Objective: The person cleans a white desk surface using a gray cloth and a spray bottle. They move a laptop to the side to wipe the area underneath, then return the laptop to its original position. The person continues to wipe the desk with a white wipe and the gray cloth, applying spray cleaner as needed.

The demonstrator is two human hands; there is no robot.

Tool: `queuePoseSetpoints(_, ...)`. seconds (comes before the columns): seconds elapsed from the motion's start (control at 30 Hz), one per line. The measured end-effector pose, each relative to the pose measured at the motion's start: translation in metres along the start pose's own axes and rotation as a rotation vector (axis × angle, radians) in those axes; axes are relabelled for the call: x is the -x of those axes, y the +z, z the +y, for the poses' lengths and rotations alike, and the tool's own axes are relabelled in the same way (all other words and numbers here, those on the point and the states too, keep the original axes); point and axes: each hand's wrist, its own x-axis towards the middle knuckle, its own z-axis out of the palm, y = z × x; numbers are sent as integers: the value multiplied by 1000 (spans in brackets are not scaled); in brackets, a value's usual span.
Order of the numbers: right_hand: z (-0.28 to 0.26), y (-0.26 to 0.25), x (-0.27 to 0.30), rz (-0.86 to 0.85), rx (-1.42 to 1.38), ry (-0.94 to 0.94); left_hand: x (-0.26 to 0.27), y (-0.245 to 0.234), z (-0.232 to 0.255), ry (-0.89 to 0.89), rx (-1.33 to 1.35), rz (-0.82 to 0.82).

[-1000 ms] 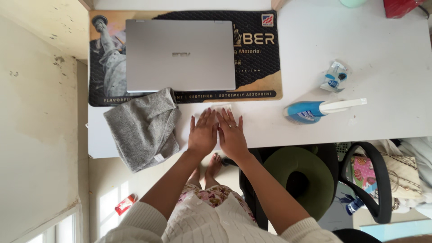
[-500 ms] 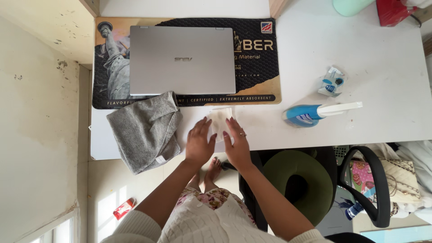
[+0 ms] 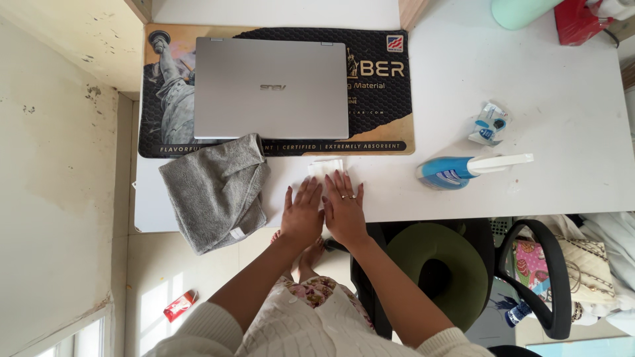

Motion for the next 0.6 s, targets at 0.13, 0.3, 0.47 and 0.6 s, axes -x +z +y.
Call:
queuePoseSetpoints(0.13, -1, -8, -2, 51, 14, -78, 17, -27, -11, -123, 131, 152)
queuePoseSetpoints(0.3, -6, -7, -2, 107, 52, -135, 27, -78, -48, -430, -265, 222)
queuePoseSetpoints(0.47, 1, 1, -9, 115, 160, -110, 35, -87, -71, -597, -103, 52)
queuePoseSetpoints(0.6, 13, 5, -15, 156, 22, -26, 37, -85, -88, -506, -4, 90)
